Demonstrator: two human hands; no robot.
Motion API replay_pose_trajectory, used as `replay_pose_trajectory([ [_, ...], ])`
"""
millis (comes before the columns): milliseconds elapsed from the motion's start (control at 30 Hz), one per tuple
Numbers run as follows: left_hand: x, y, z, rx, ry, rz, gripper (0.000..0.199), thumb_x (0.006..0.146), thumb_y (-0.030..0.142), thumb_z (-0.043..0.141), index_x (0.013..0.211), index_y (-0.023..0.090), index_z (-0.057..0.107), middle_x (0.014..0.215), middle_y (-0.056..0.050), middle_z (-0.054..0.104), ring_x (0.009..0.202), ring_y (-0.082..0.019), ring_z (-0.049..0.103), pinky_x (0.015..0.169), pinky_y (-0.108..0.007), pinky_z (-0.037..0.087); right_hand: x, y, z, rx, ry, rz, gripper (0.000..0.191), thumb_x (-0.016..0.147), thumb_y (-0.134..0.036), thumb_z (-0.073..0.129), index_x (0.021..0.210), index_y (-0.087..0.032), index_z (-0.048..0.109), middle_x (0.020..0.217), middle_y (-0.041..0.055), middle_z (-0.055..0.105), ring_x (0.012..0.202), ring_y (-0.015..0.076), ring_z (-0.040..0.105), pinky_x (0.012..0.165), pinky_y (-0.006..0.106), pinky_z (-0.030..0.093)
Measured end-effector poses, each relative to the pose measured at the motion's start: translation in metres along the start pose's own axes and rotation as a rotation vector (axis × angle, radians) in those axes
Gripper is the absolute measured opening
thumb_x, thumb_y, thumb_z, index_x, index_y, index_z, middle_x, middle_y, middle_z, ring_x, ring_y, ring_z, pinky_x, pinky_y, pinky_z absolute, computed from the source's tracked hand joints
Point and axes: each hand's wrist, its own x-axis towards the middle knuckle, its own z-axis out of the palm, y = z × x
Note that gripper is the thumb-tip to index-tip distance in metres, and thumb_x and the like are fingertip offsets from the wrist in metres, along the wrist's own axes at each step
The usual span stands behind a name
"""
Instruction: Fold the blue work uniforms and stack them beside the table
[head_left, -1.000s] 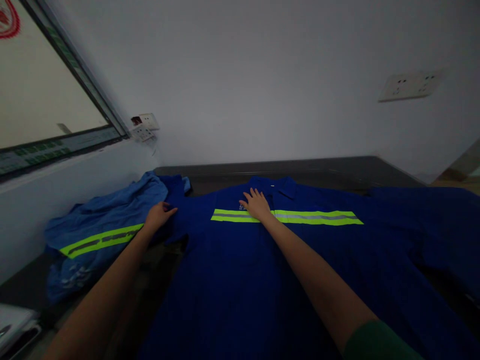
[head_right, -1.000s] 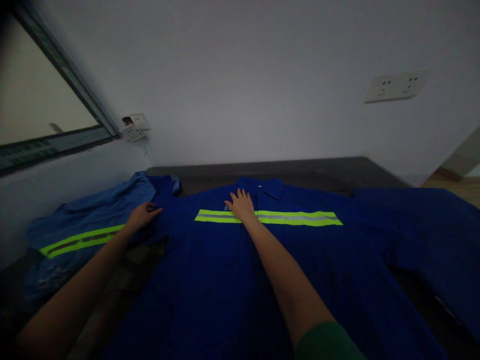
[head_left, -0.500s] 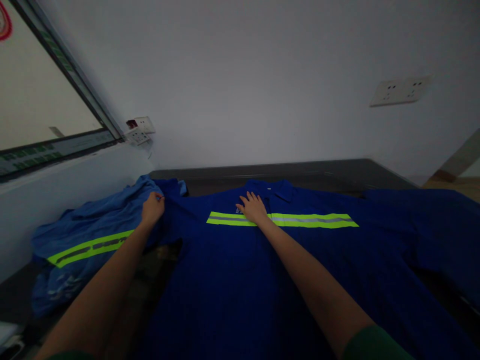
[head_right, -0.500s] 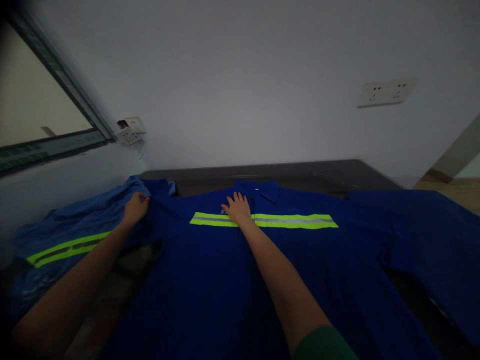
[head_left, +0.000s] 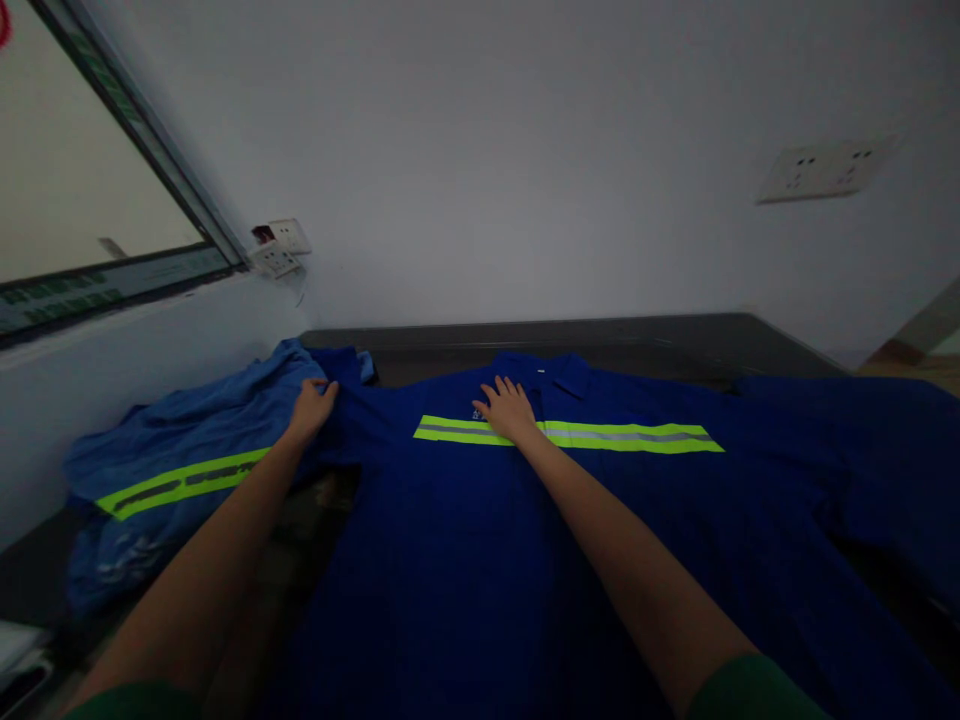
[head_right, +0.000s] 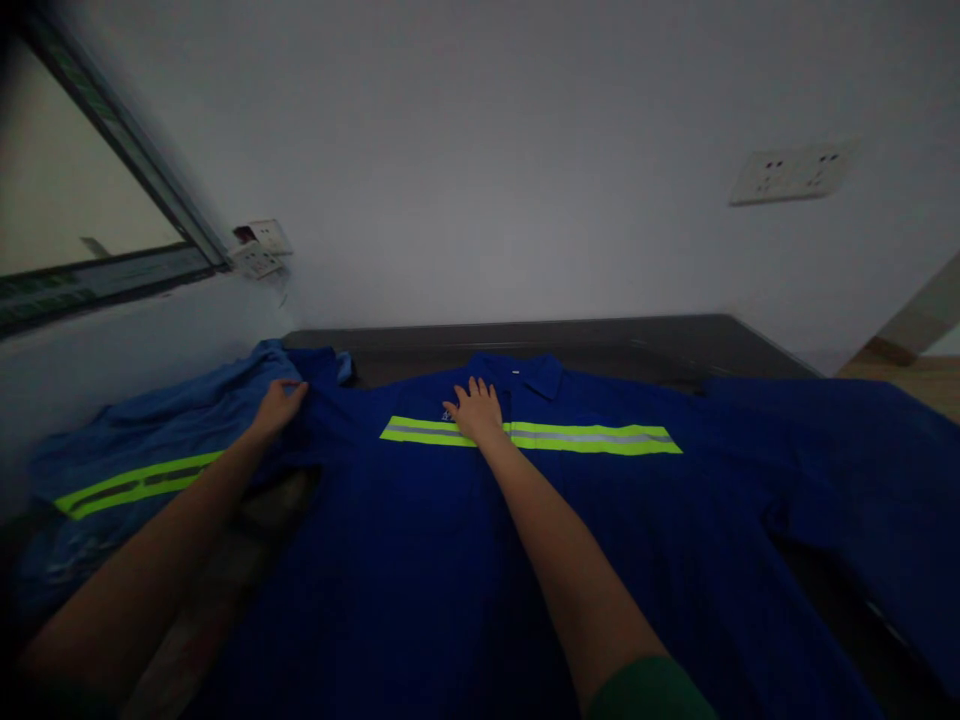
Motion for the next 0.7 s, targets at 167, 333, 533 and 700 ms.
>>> replay_pose_trajectory([
  [167,-0.040,-0.013,-0.025,-0.188,-0.358,-0.047,0.096,0.074,0.049,0.072,0.149,0.026,0.015,0.120,-0.014,0.062,0.094,-0.024,0.066,0.066,-0.030,0.056,0.001,0.000,-0.001,0.004,-0.020,0.000,0.061,0.096,-0.055,0.029,0.145,-0.019,0.039,0.154,0.0163,0.026,0.143,0.0311,0.018,0.113,0.048,0.014],
  [333,-0.065,-0.039,-0.039,-0.151,-0.482,0.081,0.101,0.064,0.039,0.079,0.148,0.021,0.025,0.075,0.001,0.064,0.068,-0.017,0.064,0.062,-0.027,0.052,0.000,0.001,0.000,0.004,-0.011,-0.008,0.061,0.096,-0.054,0.030,0.143,-0.018,0.042,0.154,0.0169,0.027,0.143,0.0322,0.020,0.113,0.049,0.016],
  [533,-0.068,-0.054,-0.029,0.178,-0.336,0.251,0.064,0.077,0.031,0.054,0.138,0.013,0.041,0.073,-0.001,0.062,0.072,-0.020,0.063,0.067,-0.030,0.051,-0.005,-0.005,-0.004,-0.030,0.165,-0.100,0.042,0.097,-0.037,0.040,0.130,-0.015,0.055,0.144,0.0159,0.045,0.133,0.0298,0.037,0.107,0.047,0.029],
  [700,-0.098,-0.022,-0.028,0.612,0.044,0.574,0.051,0.084,0.015,0.037,0.132,0.015,0.051,0.113,-0.016,0.060,0.106,-0.029,0.058,0.089,-0.040,0.047,-0.023,-0.012,-0.030,0.061,0.295,-0.170,0.035,0.097,-0.021,0.039,0.125,-0.015,0.059,0.132,0.0120,0.056,0.125,0.0234,0.046,0.102,0.037,0.038],
])
